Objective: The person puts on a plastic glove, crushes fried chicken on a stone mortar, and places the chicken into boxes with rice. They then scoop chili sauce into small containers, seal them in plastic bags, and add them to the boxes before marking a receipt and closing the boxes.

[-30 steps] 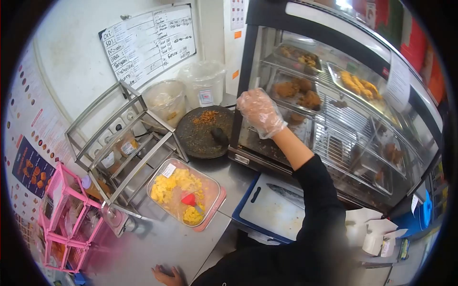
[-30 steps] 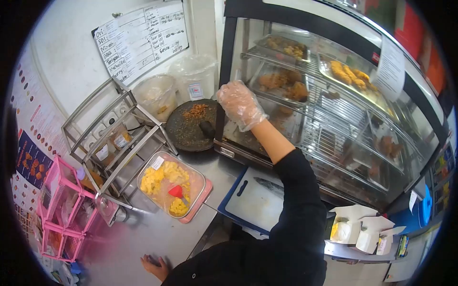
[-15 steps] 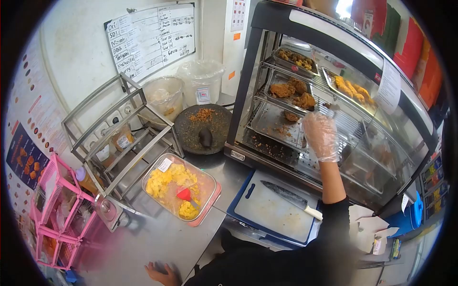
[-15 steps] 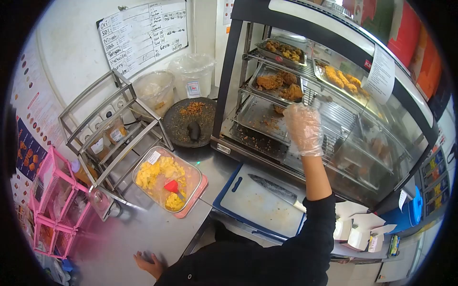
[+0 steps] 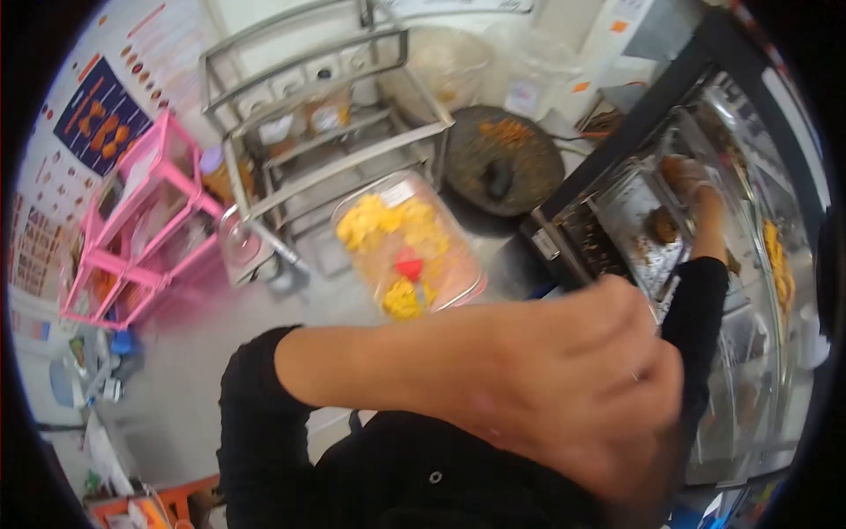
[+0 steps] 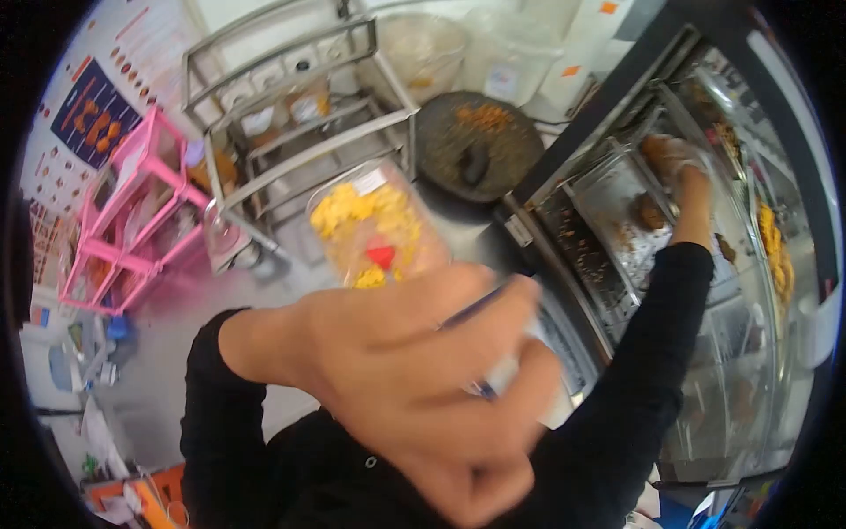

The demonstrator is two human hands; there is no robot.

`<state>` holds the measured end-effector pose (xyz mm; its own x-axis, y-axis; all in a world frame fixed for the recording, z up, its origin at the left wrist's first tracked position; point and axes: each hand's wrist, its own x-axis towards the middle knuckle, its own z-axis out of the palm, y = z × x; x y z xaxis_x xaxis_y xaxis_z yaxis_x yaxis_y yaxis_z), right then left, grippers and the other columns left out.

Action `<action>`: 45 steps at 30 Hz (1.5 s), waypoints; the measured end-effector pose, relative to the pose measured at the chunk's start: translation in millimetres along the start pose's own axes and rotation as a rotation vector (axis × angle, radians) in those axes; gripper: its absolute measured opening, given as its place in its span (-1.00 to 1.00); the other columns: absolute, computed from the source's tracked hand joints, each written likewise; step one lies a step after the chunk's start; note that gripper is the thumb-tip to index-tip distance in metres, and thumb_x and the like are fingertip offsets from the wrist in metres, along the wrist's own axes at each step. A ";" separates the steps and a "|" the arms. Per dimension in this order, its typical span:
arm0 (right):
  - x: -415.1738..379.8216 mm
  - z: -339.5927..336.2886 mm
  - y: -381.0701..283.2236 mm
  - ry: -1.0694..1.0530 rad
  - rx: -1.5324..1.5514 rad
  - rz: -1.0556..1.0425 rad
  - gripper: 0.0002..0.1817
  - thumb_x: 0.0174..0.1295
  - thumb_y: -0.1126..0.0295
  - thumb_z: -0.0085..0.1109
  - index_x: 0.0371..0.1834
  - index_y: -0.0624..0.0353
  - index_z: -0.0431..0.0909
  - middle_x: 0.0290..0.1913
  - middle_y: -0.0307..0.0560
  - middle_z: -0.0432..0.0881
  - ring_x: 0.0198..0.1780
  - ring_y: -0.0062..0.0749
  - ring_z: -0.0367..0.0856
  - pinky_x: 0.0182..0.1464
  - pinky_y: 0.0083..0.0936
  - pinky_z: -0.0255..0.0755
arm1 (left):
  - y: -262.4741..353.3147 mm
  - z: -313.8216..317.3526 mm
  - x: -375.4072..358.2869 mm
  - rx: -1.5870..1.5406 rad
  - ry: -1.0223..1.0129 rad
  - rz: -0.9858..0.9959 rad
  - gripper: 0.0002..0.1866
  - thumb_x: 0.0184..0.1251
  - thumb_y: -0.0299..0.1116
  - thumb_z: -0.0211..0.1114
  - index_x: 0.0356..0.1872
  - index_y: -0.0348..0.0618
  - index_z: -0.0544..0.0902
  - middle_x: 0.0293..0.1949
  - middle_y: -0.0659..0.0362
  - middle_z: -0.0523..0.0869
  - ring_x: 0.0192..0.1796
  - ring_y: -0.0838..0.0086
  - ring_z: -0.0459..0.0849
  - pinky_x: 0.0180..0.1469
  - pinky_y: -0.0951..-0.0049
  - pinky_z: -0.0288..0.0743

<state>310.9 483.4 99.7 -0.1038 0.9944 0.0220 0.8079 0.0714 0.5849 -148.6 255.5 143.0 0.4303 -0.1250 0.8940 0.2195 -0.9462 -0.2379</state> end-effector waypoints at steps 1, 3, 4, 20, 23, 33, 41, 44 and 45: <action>-7.1 -24.8 -15.2 -0.025 0.108 0.097 -0.75 0.30 0.32 -0.09 -0.15 0.14 0.58 -0.17 0.13 0.65 -0.11 -0.08 0.65 -0.15 -0.29 0.49 | -0.1 10.7 2.1 0.067 0.093 0.052 -0.75 -0.18 -0.27 0.26 -0.42 -0.11 0.52 -0.25 0.12 0.63 -0.30 0.31 0.59 -0.23 0.36 0.51; -24.4 -56.0 -22.0 -0.058 0.500 0.403 -0.74 0.25 0.29 0.02 -0.11 0.14 0.60 -0.15 0.15 0.66 -0.09 -0.03 0.64 -0.05 -0.24 0.46 | -6.6 30.8 -5.2 0.220 0.294 0.184 -0.67 -0.11 -0.13 0.21 -0.39 -0.17 0.51 -0.29 0.15 0.57 -0.38 0.34 0.53 -0.28 0.38 0.47; -15.6 -28.9 -7.2 -0.045 0.491 0.373 -0.72 0.20 0.33 0.05 -0.03 0.05 0.57 -0.08 0.11 0.64 -0.05 -0.04 0.63 -0.02 -0.24 0.46 | -5.9 35.2 -7.9 0.269 0.371 0.205 -0.66 -0.08 -0.11 0.17 -0.39 -0.18 0.51 -0.31 0.16 0.56 -0.41 0.35 0.51 -0.32 0.39 0.45; -143.4 -131.2 -208.8 0.401 1.550 0.397 -0.46 0.07 0.67 -0.08 0.21 0.22 0.39 0.12 0.03 0.49 0.18 -0.28 0.46 0.23 -0.38 0.33 | 55.9 -50.2 -230.3 0.090 -0.329 -0.990 -0.66 -0.17 -0.60 0.20 -0.24 -0.11 0.53 -0.06 -0.03 0.56 0.03 0.05 0.56 0.03 0.10 0.47; -75.2 -107.1 -278.0 0.052 1.729 0.236 -0.44 0.09 0.28 -0.02 0.23 0.18 0.38 0.05 0.09 0.53 0.05 -0.23 0.55 0.14 -0.32 0.40 | 132.6 -69.0 -310.6 0.301 -0.451 -1.285 -0.56 -0.20 -0.61 0.16 -0.13 -0.25 0.44 -0.02 -0.10 0.49 0.17 -0.04 0.43 0.21 0.02 0.30; 73.2 -40.4 -376.4 0.154 1.085 0.381 -0.52 0.14 0.07 0.10 -0.14 0.32 0.60 -0.06 0.30 0.60 0.03 0.13 0.58 0.13 -0.14 0.42 | 228.7 -106.1 -385.2 0.689 -0.463 -1.505 -0.62 -0.10 -0.51 0.17 -0.16 -0.26 0.35 0.00 -0.12 0.45 0.29 -0.21 0.25 0.29 -0.13 0.04; 96.7 -5.4 -344.2 -0.501 0.897 0.392 -0.61 0.07 0.20 0.25 -0.07 0.18 0.66 0.11 0.14 0.57 0.14 -0.01 0.56 0.14 -0.20 0.47 | 228.4 -101.4 -388.3 0.697 -0.412 -1.559 -0.67 -0.07 -0.49 0.14 -0.20 -0.23 0.33 0.01 -0.12 0.45 0.31 -0.22 0.22 0.29 -0.11 0.04; 117.0 19.5 -339.6 -0.188 0.802 0.509 -0.65 0.06 0.19 0.29 -0.14 0.16 0.67 0.11 0.11 0.58 0.13 -0.02 0.57 0.12 -0.21 0.48 | 224.8 -103.7 -390.7 0.701 -0.434 -1.555 -0.65 -0.07 -0.50 0.14 -0.17 -0.25 0.33 0.02 -0.13 0.44 0.31 -0.23 0.22 0.31 -0.11 0.03; 115.5 14.3 -342.4 -0.151 0.708 0.460 -0.62 0.05 0.17 0.32 -0.13 0.16 0.65 0.12 0.12 0.56 0.16 -0.04 0.54 0.16 -0.19 0.45 | 223.6 -103.9 -388.8 0.692 -0.442 -1.560 -0.63 -0.07 -0.51 0.13 -0.15 -0.26 0.32 0.02 -0.15 0.44 0.31 -0.24 0.22 0.32 -0.12 0.02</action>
<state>30.5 574.9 -109.6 0.3609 0.9326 -0.0044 0.9277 -0.3595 -0.1006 -357.8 61.5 -218.3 -0.3661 0.8837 0.2914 0.8668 0.2099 0.4524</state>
